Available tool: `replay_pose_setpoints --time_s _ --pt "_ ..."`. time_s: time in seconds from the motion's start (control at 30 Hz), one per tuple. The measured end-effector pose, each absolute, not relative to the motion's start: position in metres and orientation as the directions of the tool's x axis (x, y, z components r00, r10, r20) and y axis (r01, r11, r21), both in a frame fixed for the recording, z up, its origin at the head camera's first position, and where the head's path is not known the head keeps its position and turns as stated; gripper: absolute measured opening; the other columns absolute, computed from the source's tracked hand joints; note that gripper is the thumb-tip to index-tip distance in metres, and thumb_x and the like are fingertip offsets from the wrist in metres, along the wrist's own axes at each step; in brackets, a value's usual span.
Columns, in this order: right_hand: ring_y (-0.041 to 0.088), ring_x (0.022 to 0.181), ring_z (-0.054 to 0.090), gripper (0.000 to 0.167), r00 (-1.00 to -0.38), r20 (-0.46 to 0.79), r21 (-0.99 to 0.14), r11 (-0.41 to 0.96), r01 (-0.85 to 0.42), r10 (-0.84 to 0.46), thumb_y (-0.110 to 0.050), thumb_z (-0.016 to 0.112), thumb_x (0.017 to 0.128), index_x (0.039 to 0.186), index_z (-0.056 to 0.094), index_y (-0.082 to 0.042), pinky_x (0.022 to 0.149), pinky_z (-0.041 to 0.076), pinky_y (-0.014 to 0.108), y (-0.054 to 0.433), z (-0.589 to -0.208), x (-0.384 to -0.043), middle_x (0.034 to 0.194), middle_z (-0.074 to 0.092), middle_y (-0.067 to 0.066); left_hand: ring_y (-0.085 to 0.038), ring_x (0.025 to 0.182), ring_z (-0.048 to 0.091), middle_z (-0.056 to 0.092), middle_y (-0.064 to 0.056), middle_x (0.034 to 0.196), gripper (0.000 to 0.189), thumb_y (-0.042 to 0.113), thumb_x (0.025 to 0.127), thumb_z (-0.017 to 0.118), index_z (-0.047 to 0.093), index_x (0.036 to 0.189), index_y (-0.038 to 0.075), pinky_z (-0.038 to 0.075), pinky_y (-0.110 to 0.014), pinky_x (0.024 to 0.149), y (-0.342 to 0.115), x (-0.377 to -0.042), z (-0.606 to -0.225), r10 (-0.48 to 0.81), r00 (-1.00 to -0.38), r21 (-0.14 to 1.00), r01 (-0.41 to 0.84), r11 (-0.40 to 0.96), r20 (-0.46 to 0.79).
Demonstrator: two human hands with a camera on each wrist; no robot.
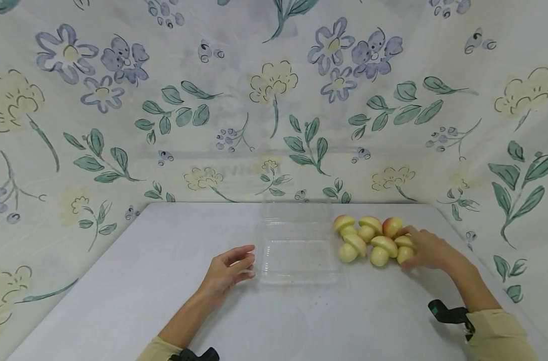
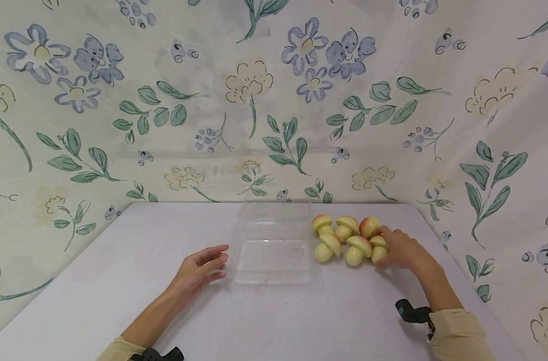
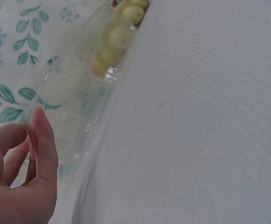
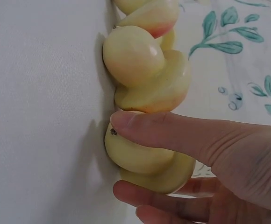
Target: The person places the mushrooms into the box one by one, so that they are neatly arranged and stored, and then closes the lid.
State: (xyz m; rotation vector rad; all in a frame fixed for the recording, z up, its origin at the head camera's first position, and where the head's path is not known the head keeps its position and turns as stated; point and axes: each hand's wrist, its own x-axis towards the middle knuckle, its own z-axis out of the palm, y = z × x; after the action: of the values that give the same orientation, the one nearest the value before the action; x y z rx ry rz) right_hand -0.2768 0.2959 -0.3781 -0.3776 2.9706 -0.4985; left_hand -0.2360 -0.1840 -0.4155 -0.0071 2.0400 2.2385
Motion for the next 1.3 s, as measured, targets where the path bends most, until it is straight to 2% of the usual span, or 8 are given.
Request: replay_pose_setpoints --time_s 0.57,0.9,1.3 --pt "0.032 0.093 0.055 0.082 -0.965 -0.071 -0.328 0.919 -0.217 -0.253 -0.033 0.086 0.07 0.132 0.045 0.003 0.074 0.05 0.047 0.295 -0.373 -0.274 0.109 0.059 0.022 -0.011 0.08 0.062 0.062 -0.001 0.095 0.051 0.008 0.089 0.07 0.053 0.135 -0.005 0.061 -0.026 0.075 -0.184 -0.237 -0.416 0.067 -0.993 0.987 -0.106 -0.125 -0.098" --pt "0.029 0.091 0.057 0.078 -0.956 0.011 -0.31 0.908 -0.281 -0.292 -0.035 0.085 0.071 0.13 0.049 0.001 0.071 0.05 0.043 0.3 -0.368 -0.273 0.107 0.062 0.019 -0.011 0.081 0.062 0.062 0.0 0.094 0.051 0.01 0.09 0.07 0.053 0.136 -0.003 0.061 -0.027 0.076 -0.185 -0.238 -0.416 0.069 -0.993 0.987 -0.109 -0.115 -0.101" --pt "0.036 0.1 0.056 0.08 -0.96 0.019 -0.306 0.913 -0.27 -0.278 -0.034 0.083 0.075 0.136 0.046 0.001 0.078 0.051 0.051 0.297 -0.355 -0.267 0.117 0.059 0.025 -0.01 0.079 0.062 0.061 0.001 0.095 0.05 0.007 0.09 0.069 0.052 0.135 -0.007 0.061 -0.026 0.075 -0.184 -0.236 -0.416 0.079 -0.993 0.986 -0.095 -0.136 -0.085"
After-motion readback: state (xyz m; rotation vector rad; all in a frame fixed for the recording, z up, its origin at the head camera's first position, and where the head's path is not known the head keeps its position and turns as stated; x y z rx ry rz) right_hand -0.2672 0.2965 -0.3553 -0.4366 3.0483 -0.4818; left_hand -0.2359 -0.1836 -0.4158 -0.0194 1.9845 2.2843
